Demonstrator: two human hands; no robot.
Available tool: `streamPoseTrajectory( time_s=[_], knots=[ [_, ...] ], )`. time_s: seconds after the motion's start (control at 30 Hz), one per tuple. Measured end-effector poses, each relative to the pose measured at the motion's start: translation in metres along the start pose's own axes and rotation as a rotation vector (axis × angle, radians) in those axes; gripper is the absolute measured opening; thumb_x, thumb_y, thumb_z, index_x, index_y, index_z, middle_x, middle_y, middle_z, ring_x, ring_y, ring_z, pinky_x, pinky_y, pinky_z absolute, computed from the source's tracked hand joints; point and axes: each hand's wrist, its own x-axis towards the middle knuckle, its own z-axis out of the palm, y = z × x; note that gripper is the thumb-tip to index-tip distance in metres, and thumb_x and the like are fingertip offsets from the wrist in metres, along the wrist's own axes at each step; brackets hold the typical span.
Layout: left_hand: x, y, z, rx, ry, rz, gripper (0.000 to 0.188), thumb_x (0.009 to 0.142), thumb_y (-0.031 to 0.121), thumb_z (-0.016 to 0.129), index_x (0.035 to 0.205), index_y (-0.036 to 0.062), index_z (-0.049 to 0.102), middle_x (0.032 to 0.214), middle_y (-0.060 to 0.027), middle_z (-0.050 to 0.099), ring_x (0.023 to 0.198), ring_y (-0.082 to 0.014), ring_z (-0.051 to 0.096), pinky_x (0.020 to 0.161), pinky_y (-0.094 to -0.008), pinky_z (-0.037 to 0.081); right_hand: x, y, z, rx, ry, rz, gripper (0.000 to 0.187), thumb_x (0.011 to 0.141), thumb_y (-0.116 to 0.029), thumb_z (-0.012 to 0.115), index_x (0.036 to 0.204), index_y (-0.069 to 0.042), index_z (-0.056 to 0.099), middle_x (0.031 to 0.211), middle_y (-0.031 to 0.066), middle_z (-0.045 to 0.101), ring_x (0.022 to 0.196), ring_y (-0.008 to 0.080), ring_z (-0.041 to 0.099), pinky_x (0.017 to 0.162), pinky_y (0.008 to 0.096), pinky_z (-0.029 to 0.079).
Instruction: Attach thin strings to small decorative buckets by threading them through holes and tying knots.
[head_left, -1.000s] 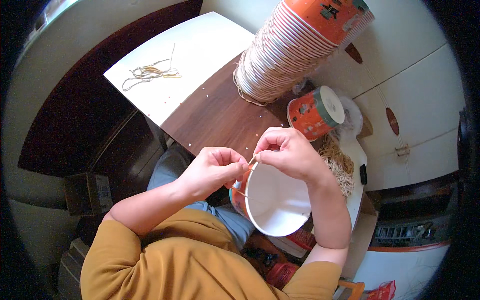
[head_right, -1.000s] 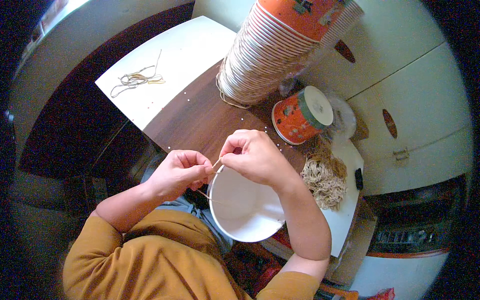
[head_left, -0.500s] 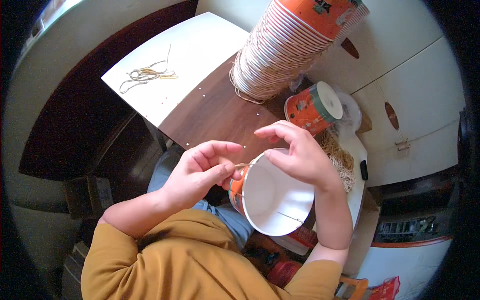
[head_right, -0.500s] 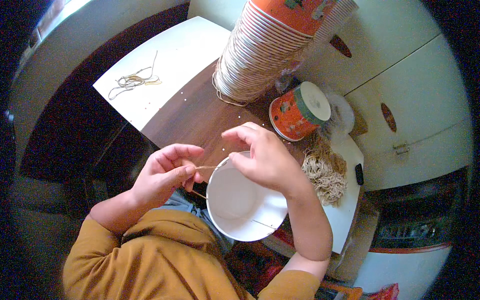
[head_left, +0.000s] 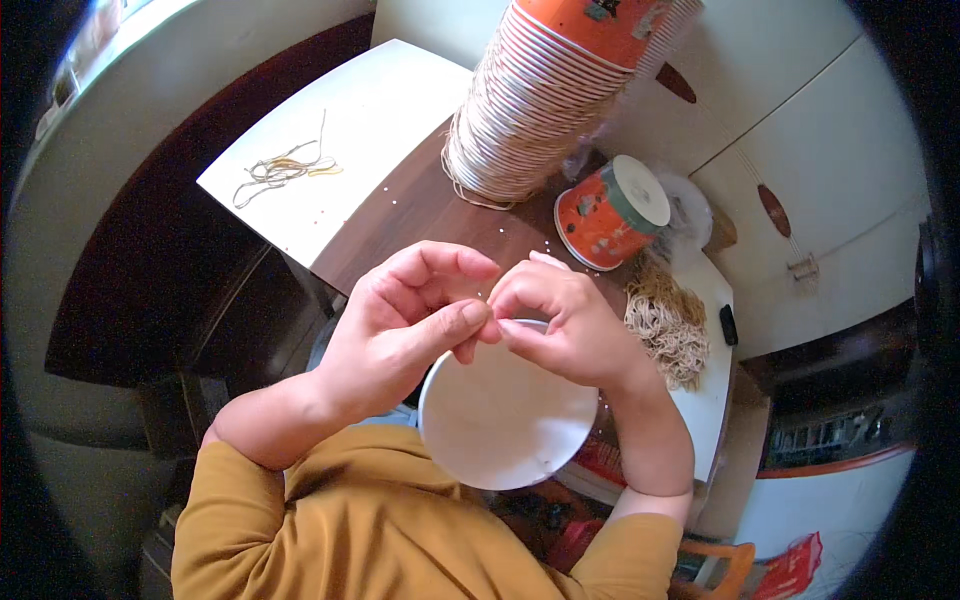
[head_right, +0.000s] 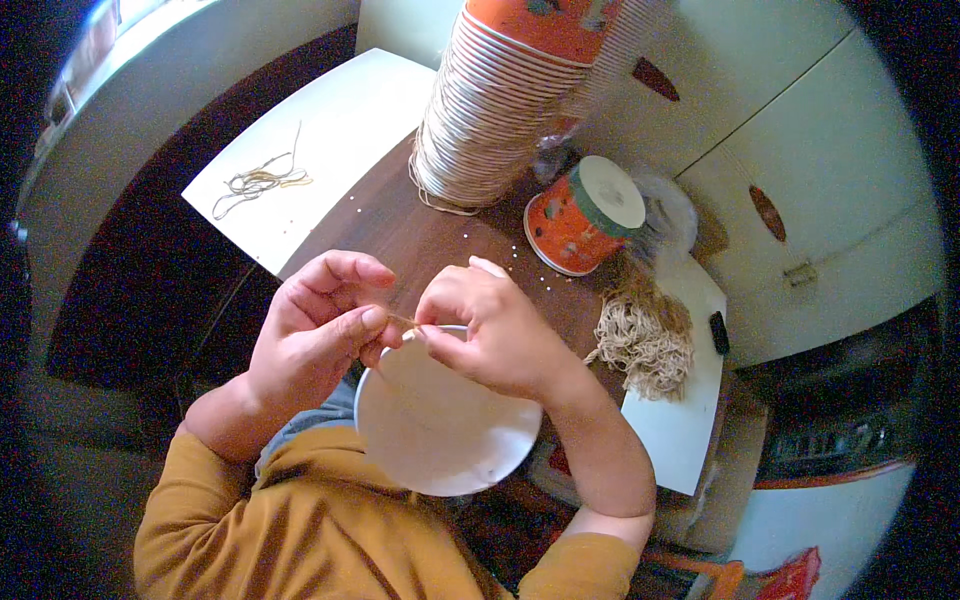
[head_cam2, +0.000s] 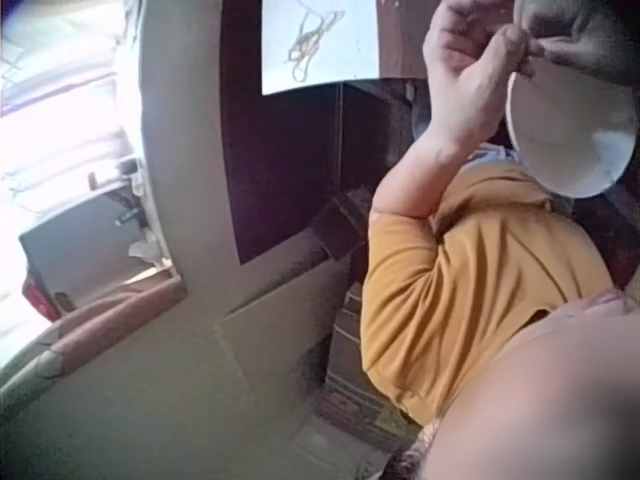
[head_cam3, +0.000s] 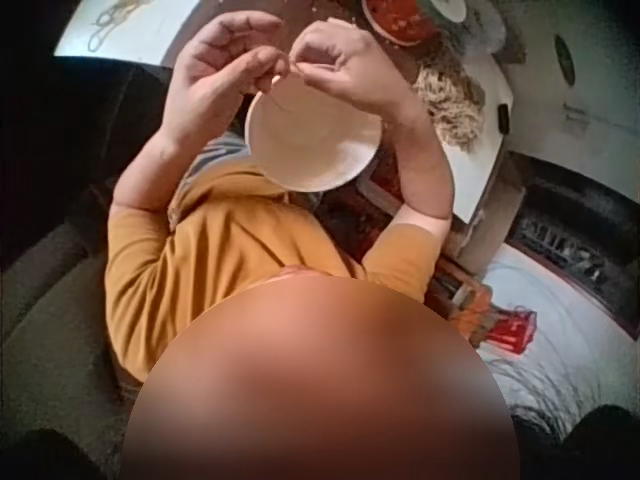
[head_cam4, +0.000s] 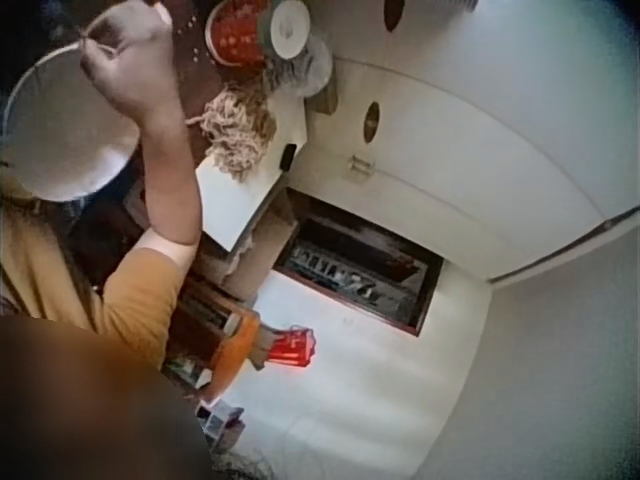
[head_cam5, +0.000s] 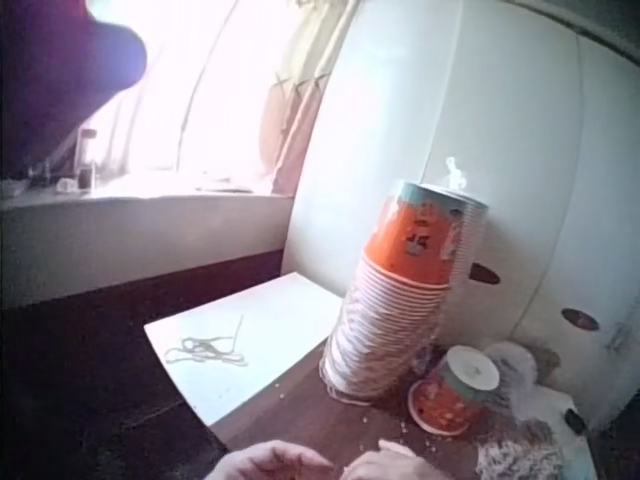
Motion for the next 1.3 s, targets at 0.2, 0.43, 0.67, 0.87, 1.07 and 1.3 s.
streamPoseTrajectory(
  time_s=[0.2, 0.43, 0.67, 0.87, 1.07, 1.3],
  knots=[
    [0.011, 0.015, 0.012, -0.041, -0.016, 0.006, 0.026, 0.09, 0.004, 0.06, 0.115, -0.0003, 0.053, 0.092, -0.0054, 0.063, 0.081, -0.0107, 0.062, 0.064, -0.0223, 0.048, -0.006, 0.006, 0.006, -0.125, 0.075, 0.088, 0.011, 0.074, -0.012, 0.062, 0.072, -0.006, 0.054, 0.071, 0.0095, 0.056, 0.072, 0.0293, 0.057, 0.081, 0.0444, 0.043],
    [0.024, 0.015, 0.03, -0.032, 0.016, -0.007, 0.026, 0.089, 0.004, 0.059, 0.114, 0.0013, 0.053, 0.081, -0.0108, 0.065, 0.063, -0.0091, 0.058, 0.054, -0.0186, 0.044, -0.015, 0.014, 0.02, -0.226, 0.323, 0.148, 0.009, 0.075, -0.007, 0.062, 0.072, -0.004, 0.054, 0.071, 0.0121, 0.059, 0.068, 0.0314, 0.059, 0.065, 0.0419, 0.047],
    [0.026, 0.027, 0.02, 0.103, -0.042, -0.142, 0.039, 0.089, 0.007, 0.058, 0.126, -0.0015, 0.049, 0.082, -0.0115, 0.065, 0.054, -0.0072, 0.051, 0.048, -0.0189, 0.041, -0.02, 0.028, 0.023, 0.161, 0.444, 0.511, 0.01, 0.077, -0.007, 0.066, 0.075, -0.001, 0.058, 0.064, 0.008, 0.062, 0.058, 0.0138, 0.059, 0.056, 0.0316, 0.049],
    [-0.024, 0.064, 0.008, 0.395, -0.126, -0.212, 0.049, 0.086, 0.013, 0.064, 0.13, -0.0019, 0.048, 0.089, -0.0134, 0.068, 0.065, -0.0109, 0.06, 0.064, -0.024, 0.05, -0.047, 0.064, 0.025, 0.435, 0.831, 0.379, 0.002, 0.085, -0.001, 0.059, 0.086, -0.001, 0.057, 0.08, 0.002, 0.06, 0.073, 0.0055, 0.054, 0.068, 0.0211, 0.046],
    [-0.049, 0.045, -0.007, 1.465, -0.427, 0.152, 0.033, 0.079, 0.021, 0.072, 0.109, 0.0089, 0.064, 0.095, -0.0071, 0.069, 0.105, -0.0239, 0.061, 0.099, -0.0462, 0.038, -0.046, 0.058, 0.056, 0.343, 1.14, 0.276, 0.005, 0.089, -0.004, 0.059, 0.088, -0.002, 0.055, 0.085, 0.0025, 0.059, 0.075, 0.0068, 0.053, 0.073, 0.0225, 0.045],
    [-0.016, 0.041, -0.029, 1.631, 0.265, 0.656, 0.046, 0.073, 0.033, 0.075, 0.103, 0.0009, 0.062, 0.108, -0.0194, 0.059, 0.092, -0.03, 0.061, 0.076, -0.0366, 0.049, -0.044, 0.044, 0.067, -0.036, 1.291, 0.002, 0.007, 0.09, -0.002, 0.054, 0.095, 0.0, 0.05, 0.099, 0.011, 0.056, 0.086, 0.0154, 0.054, 0.077, 0.0277, 0.046]
  ],
)
